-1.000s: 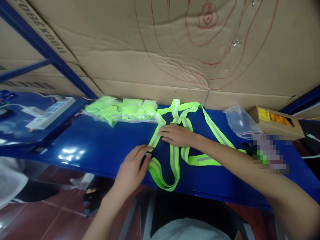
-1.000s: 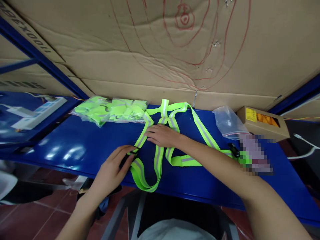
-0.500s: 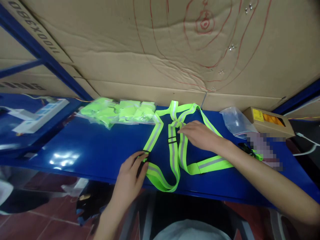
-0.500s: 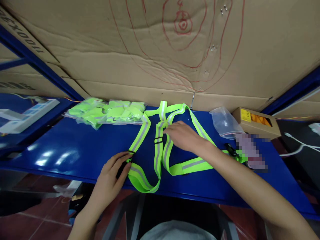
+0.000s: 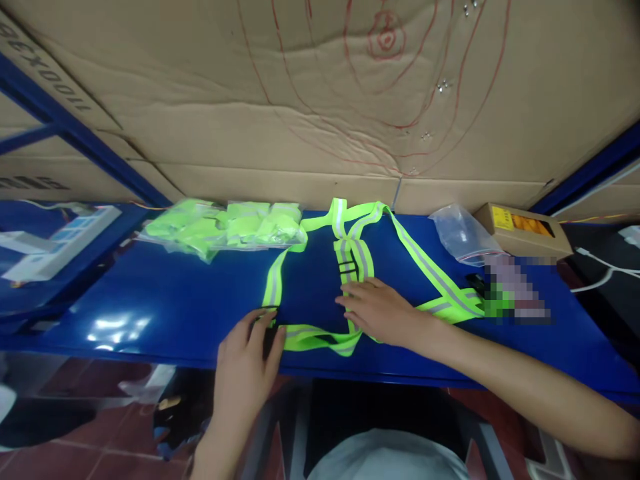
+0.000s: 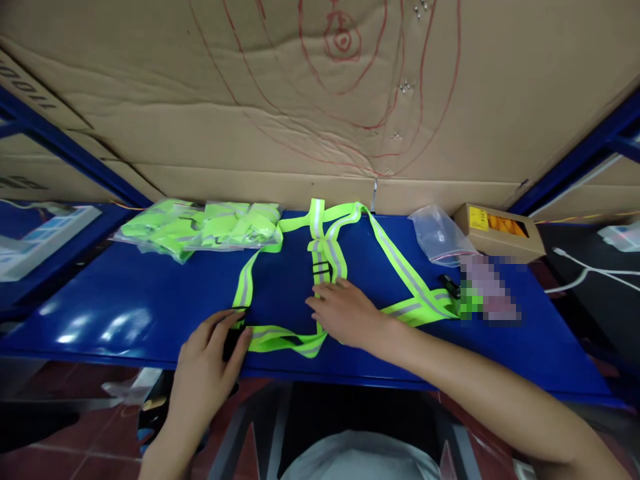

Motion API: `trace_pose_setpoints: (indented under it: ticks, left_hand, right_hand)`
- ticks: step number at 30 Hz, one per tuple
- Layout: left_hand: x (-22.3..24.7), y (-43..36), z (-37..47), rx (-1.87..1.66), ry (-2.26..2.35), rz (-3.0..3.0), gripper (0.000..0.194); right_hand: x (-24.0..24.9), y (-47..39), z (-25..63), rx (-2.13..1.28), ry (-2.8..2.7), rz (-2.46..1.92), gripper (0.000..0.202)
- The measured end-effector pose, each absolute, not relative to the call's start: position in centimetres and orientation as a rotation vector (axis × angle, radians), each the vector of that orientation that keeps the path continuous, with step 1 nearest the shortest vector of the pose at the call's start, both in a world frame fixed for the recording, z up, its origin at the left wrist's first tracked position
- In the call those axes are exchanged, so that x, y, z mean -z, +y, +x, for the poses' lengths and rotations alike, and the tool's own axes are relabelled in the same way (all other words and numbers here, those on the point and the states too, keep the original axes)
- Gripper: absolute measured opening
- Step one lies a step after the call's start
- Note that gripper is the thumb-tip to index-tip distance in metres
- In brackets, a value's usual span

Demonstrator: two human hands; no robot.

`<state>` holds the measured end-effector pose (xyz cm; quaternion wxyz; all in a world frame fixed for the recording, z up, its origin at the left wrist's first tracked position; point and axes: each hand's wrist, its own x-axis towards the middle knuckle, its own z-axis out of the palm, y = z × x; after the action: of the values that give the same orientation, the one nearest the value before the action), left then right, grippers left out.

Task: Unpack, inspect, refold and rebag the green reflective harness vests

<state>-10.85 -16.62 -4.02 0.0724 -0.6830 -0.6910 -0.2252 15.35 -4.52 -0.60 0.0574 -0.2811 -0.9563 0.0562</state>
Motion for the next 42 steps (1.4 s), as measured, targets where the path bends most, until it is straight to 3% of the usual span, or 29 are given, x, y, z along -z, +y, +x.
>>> trace_pose_setpoints:
  ticks: [12, 24, 27, 31, 34, 42]
  left_hand:
    - [4.7, -18.0, -12.6, 0.860, -2.136, -2.154, 0.031]
    - [5.3, -19.7, -13.3, 0.629, -1.994, -2.093, 0.027]
    - [5.7, -20.1, -13.1, 0.718, -1.946, -2.103, 0.032]
    - [5.8, -20.5, -12.7, 0.631, -1.772, -2.394, 0.058]
    - [5.6, -20.3, -12.2, 0.581, -1.722, -2.472, 0.067]
    - [4.7, -19.0, -10.9, 0.531, -1.668, -2.499, 0.066]
  right_hand:
    - [3.0, -1.4, 16.6, -0.241, -2.710, -1.201, 0.057]
    - [1.9, -2.9, 15.1, -0.303, -2.635, -1.340, 0.059]
    - [1.2, -4.4, 13.6, -0.336, -2.652, -1.303, 0.071]
    - [1.7, -3.5, 11.9, -0.357, -2.713, -1.330, 0.082]
    - [2.2, -1.4, 10.9, -0.479, -2.744, -1.361, 0.084]
    - [-1.8, -0.2, 14.8, -0.523, -2.716, -0.911, 0.062]
